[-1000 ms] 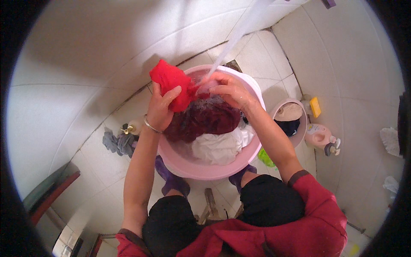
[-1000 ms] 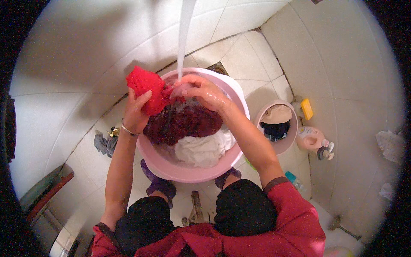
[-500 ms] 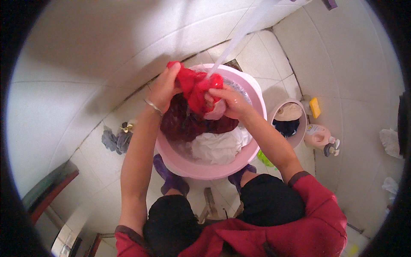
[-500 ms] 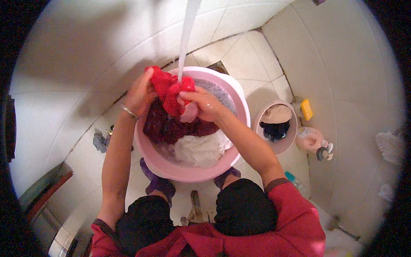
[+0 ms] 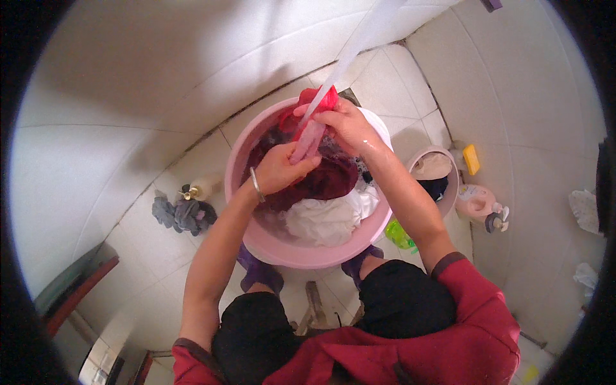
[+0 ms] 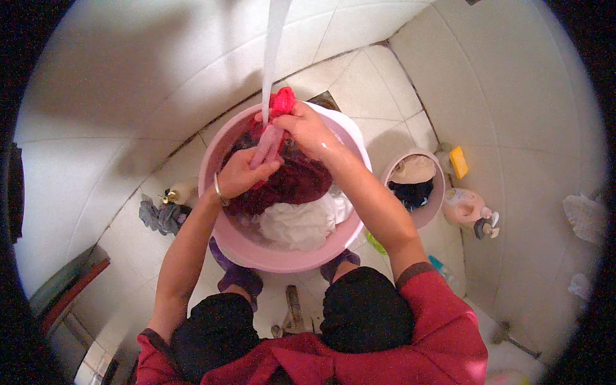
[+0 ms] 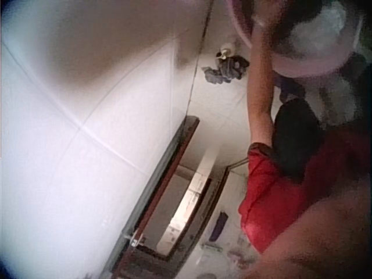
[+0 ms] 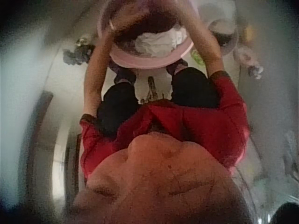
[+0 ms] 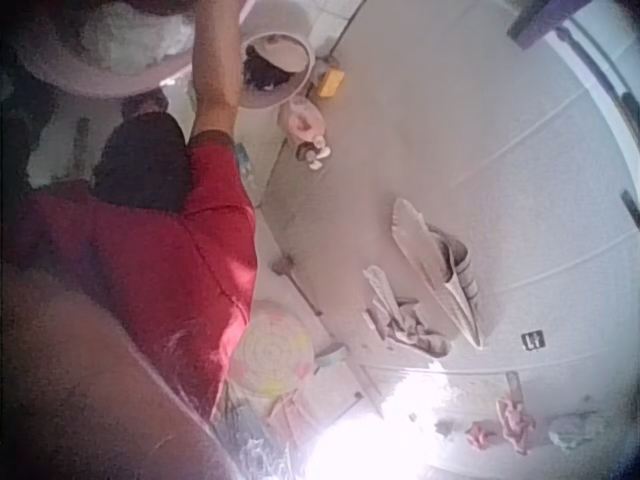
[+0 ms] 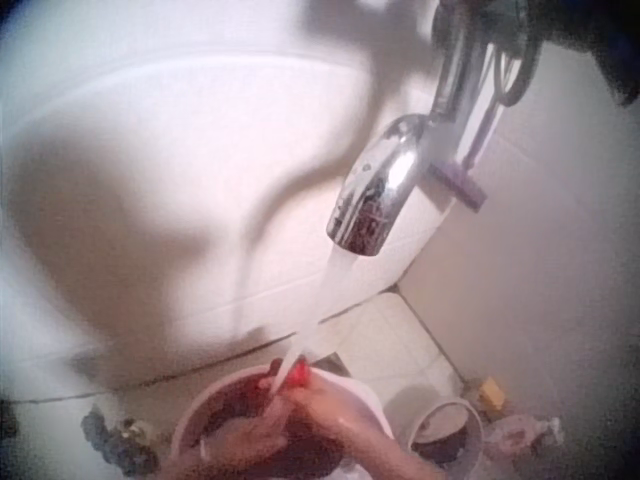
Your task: The person empties soapy water from a basin, fills the basin with water from a tap, places clothes inside, and washes the garments by hand under running water.
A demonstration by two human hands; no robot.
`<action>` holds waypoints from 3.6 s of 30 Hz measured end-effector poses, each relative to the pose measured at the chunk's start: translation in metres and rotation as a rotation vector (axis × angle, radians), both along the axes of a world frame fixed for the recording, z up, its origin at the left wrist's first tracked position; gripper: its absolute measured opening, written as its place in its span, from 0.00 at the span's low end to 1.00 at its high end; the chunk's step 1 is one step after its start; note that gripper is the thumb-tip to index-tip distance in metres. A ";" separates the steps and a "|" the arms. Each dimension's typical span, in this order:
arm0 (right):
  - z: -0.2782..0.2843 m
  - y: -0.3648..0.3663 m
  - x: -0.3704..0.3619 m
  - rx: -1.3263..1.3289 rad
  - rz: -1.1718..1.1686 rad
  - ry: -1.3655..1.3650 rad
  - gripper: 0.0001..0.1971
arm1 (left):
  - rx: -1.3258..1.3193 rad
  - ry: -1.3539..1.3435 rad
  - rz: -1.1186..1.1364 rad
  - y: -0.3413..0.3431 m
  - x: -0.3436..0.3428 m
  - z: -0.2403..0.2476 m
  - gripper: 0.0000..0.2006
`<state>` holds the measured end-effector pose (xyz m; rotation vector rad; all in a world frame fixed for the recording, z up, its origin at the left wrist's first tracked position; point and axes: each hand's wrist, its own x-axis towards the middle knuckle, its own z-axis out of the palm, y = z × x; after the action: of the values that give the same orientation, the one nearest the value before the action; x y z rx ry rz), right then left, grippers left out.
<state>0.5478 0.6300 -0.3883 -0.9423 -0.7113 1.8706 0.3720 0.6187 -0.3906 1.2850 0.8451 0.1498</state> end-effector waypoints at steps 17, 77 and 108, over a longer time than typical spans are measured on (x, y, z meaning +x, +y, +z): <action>0.007 -0.014 -0.013 -0.307 -0.004 -0.289 0.27 | -0.351 -0.672 0.636 0.008 0.008 0.008 0.16; 0.016 0.011 0.007 0.055 -0.389 -0.098 0.06 | 0.126 -0.253 0.449 0.042 -0.009 0.004 0.14; 0.040 -0.021 -0.005 0.062 -0.294 -0.142 0.06 | 0.261 -0.013 0.399 0.006 0.024 0.022 0.09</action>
<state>0.5426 0.6090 -0.3484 -1.0850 -0.6704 1.5285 0.3965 0.6250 -0.3691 1.3408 1.0907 0.6006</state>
